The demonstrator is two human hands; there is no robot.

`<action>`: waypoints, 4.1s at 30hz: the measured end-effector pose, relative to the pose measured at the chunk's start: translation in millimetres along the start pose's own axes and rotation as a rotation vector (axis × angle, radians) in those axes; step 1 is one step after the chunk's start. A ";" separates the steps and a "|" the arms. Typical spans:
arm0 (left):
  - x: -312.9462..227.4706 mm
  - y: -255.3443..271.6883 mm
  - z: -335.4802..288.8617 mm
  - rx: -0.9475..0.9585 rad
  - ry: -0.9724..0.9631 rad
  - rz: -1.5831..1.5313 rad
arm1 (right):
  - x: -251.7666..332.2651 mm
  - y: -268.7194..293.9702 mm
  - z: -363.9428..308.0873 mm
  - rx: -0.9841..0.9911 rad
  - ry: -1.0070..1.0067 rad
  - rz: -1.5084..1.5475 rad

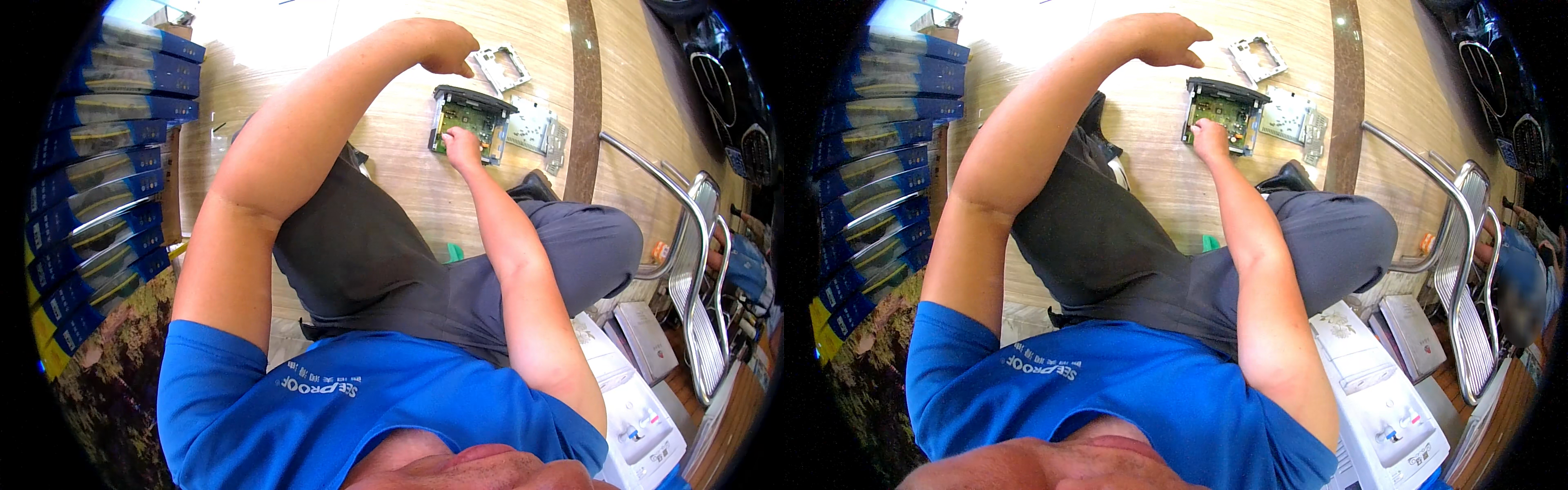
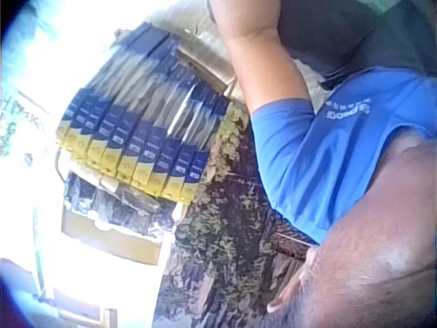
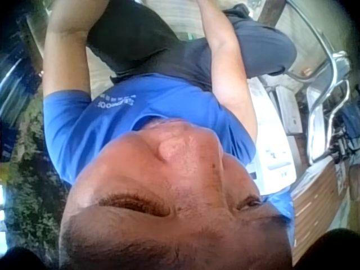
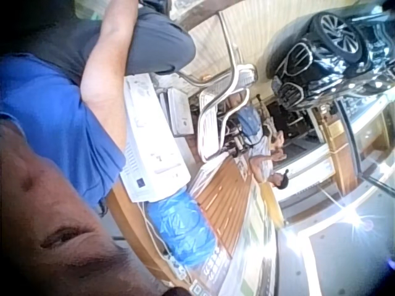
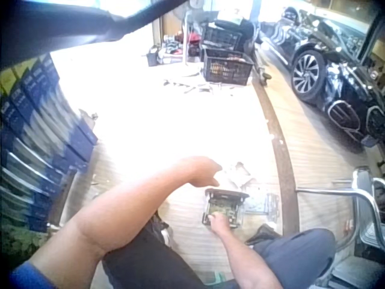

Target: The person works on a circuit board by hand and using a screwdriver, removing and replacing small metal components and wires.

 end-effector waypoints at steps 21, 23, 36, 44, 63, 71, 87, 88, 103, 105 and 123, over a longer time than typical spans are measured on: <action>1.4 -1.2 0.5 0.048 0.000 -0.030 | -12.3 -15.7 -0.7 0.030 -0.075 0.276; 1.8 -1.8 0.9 0.055 0.001 -0.034 | -15.8 -14.5 -0.7 0.029 -0.114 0.231; 0.7 -4.2 2.7 0.062 0.008 -0.047 | 7.7 1.3 -4.9 0.011 -0.002 -0.047; 2.2 -3.8 2.0 0.033 0.044 -0.046 | 4.9 -1.6 -5.3 -0.005 0.034 0.048; 2.0 -7.4 9.4 0.043 -0.012 -0.033 | 1.0 2.0 -2.7 -0.020 0.012 -0.058; 2.5 -8.4 20.5 0.000 -0.064 -0.014 | -1.9 -6.9 -3.2 0.031 0.023 0.099; 7.1 2.8 2.9 -0.061 -0.078 -0.069 | -8.2 -14.1 1.3 0.026 -0.011 0.212; 7.8 1.9 3.5 -0.062 -0.075 -0.064 | -14.3 -14.0 1.9 0.026 -0.082 0.219; 5.4 -6.1 10.7 -0.002 -0.051 -0.013 | 2.7 -2.7 -0.3 0.050 0.000 0.094; 5.1 -5.6 10.8 0.001 -0.048 -0.013 | 3.5 -2.9 -0.7 0.046 0.011 0.115; 6.2 2.9 1.5 -0.020 -0.067 -0.059 | 1.5 -5.7 2.8 0.034 -0.014 -0.082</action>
Point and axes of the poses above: each hand's wrist, its own z-axis towards the middle knuckle, its own y-axis out of the back of the hand, x = y × z, the point moved 10 cm from there along z, towards the middle knuckle, and after that the axes turned 1 degree about x, right-handed, at the moved point
